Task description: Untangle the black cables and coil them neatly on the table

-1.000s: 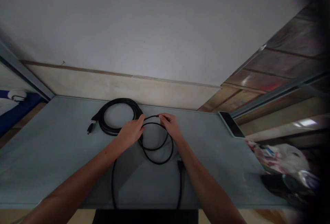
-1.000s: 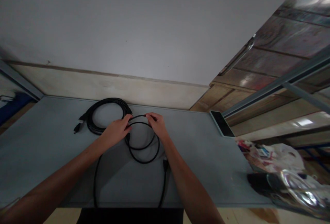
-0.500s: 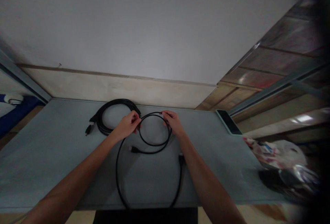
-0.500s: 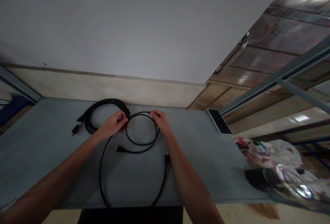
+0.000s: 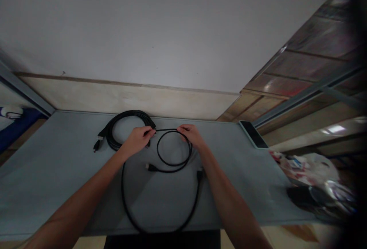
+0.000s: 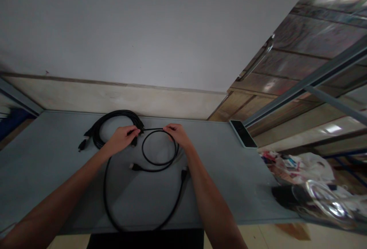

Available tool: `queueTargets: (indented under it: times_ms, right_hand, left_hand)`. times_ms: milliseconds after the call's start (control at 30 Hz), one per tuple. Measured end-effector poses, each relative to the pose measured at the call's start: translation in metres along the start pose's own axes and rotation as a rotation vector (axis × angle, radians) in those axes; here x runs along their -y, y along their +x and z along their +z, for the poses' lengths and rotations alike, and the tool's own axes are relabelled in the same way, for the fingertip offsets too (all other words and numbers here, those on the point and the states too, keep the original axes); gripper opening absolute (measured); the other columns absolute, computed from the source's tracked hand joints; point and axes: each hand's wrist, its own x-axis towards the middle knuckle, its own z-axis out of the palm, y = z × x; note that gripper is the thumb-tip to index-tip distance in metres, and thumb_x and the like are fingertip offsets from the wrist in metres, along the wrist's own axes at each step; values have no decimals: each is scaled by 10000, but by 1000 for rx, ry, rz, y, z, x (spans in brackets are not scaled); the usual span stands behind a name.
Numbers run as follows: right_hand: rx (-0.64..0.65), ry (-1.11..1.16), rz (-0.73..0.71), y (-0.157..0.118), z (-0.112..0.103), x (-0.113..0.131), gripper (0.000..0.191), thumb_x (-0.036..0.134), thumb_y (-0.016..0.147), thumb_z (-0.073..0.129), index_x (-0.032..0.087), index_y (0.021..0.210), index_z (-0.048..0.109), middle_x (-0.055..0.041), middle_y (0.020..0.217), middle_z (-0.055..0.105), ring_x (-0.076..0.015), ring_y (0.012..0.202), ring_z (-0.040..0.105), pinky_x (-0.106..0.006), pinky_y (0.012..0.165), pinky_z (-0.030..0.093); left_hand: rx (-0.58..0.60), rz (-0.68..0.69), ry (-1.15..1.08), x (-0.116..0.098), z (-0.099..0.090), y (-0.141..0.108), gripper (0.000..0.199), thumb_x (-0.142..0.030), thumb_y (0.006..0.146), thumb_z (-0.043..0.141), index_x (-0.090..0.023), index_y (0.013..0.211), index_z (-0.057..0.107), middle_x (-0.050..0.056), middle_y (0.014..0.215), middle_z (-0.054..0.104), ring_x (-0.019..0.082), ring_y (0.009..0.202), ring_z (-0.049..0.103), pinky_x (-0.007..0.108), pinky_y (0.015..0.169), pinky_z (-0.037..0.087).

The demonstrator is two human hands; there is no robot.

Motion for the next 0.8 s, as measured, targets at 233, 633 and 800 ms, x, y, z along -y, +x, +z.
queueTargets:
  times_ms: [233,633,800]
  right_hand:
    - [20,29,72,-1,-15,-5,340,521,768,711,185,733,672,49,475,462,-82,407,341,-234,403,210]
    - [-107,224,72,6,-61,-28,340,458,706,783,184,649,591,66,498,404,-72,437,330,-239,431,251]
    - [-71,336,99,5,-62,-30,240,374,687,784,176,779,685,71,515,402,-72,455,303,-241,441,234]
  left_hand:
    - [104,-173,-221,9,-40,1,353,-497,868,519,-197,710,617,-10,574,502,148,558,480,261,521,339]
    - [94,-432,-592,41,-79,-9,342,-508,808,660,-179,791,566,-59,588,376,60,448,261,186,400,180]
    - [-10,-466,-649,49,-93,-14,326,-483,839,631,-178,784,531,-80,553,278,52,452,205,185,412,150]
